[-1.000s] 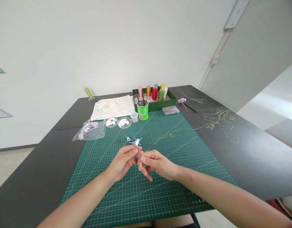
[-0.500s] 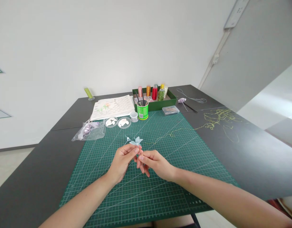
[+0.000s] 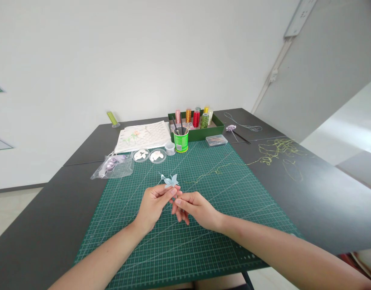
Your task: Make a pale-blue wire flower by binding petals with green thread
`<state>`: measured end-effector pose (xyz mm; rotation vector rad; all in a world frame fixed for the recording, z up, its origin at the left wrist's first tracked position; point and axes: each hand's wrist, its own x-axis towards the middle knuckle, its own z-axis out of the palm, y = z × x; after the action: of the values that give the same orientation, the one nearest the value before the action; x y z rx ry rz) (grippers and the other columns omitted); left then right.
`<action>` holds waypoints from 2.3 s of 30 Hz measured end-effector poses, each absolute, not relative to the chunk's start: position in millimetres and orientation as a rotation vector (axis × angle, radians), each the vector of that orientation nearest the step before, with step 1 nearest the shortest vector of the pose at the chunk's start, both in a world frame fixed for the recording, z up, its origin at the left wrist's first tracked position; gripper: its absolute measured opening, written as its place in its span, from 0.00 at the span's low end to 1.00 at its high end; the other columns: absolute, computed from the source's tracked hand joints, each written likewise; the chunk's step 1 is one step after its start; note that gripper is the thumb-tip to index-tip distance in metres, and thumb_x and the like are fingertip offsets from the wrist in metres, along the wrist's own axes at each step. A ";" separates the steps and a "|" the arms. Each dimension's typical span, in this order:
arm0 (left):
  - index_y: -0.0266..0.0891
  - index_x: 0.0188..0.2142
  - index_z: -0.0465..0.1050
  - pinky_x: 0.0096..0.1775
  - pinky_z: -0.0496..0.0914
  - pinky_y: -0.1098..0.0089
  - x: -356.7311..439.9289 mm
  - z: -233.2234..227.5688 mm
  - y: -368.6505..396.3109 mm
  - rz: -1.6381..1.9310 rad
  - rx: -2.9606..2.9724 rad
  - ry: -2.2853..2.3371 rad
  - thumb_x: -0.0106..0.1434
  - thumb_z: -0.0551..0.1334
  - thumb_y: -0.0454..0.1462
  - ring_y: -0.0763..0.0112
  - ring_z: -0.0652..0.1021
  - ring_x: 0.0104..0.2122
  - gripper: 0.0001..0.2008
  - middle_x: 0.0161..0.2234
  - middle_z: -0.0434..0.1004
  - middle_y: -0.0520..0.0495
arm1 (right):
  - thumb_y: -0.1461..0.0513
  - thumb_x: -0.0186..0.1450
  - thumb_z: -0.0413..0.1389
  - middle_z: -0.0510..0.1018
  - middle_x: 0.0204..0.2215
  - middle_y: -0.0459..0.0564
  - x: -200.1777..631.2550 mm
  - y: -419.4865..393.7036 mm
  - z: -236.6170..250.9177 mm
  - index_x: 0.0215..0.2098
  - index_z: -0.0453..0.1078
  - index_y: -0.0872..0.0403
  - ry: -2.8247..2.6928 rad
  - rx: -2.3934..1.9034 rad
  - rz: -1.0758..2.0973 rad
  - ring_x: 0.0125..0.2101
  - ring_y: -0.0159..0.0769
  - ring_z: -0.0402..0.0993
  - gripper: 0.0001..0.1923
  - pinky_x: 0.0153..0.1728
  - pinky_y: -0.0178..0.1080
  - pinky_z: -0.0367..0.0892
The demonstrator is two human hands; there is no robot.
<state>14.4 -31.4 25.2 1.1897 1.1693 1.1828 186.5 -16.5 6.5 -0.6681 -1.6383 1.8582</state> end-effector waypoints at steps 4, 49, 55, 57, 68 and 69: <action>0.36 0.35 0.85 0.31 0.71 0.73 12.3 28.6 -29.4 1.286 1.134 1.213 0.59 0.71 0.45 0.74 0.73 0.26 0.13 0.35 0.86 0.41 | 0.42 0.68 0.52 0.72 0.21 0.45 188.7 -18.6 9.1 0.30 0.71 0.57 -1.704 -0.711 1.858 0.18 0.25 0.65 0.28 0.19 0.30 0.64; 0.36 0.39 0.83 0.22 0.59 0.73 7.6 33.8 -27.2 1.057 1.439 1.408 0.65 0.62 0.49 0.77 0.63 0.18 0.19 0.32 0.84 0.43 | 0.64 0.67 0.55 0.81 0.32 0.48 234.7 48.5 18.2 0.32 0.70 0.55 -2.243 -1.148 1.067 0.32 0.34 0.77 0.05 0.37 0.37 0.68; 0.37 0.40 0.84 0.25 0.66 0.72 20.9 56.5 -24.0 1.074 1.489 1.488 0.64 0.61 0.49 0.74 0.69 0.19 0.19 0.37 0.86 0.42 | 0.59 0.67 0.54 0.77 0.24 0.42 237.2 40.6 30.8 0.35 0.67 0.54 -2.109 -1.091 1.445 0.18 0.26 0.65 0.06 0.22 0.31 0.60; 0.37 0.40 0.84 0.25 0.65 0.72 26.6 63.0 -20.5 1.027 1.501 1.505 0.64 0.61 0.47 0.74 0.69 0.19 0.18 0.36 0.86 0.44 | 0.59 0.67 0.55 0.76 0.23 0.42 238.8 38.7 33.9 0.35 0.68 0.55 -2.145 -1.028 1.428 0.21 0.27 0.65 0.07 0.24 0.31 0.59; 0.38 0.35 0.83 0.22 0.59 0.72 36.1 43.4 -17.5 0.846 1.521 1.511 0.63 0.59 0.45 0.75 0.65 0.15 0.16 0.29 0.84 0.48 | 0.60 0.68 0.55 0.72 0.22 0.41 239.2 20.1 50.1 0.35 0.72 0.54 -2.271 -0.956 1.128 0.22 0.27 0.63 0.06 0.25 0.31 0.57; 0.39 0.31 0.83 0.21 0.57 0.73 34.2 42.3 -17.7 0.826 1.550 1.484 0.64 0.59 0.45 0.76 0.63 0.15 0.16 0.25 0.82 0.50 | 0.61 0.69 0.54 0.73 0.23 0.41 238.9 18.8 50.7 0.36 0.71 0.54 -2.279 -0.926 1.093 0.22 0.27 0.63 0.06 0.26 0.32 0.57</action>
<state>34.2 -17.7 42.3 1.5495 1.4841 0.8260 238.9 18.8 50.7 -0.9261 -2.2792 1.0931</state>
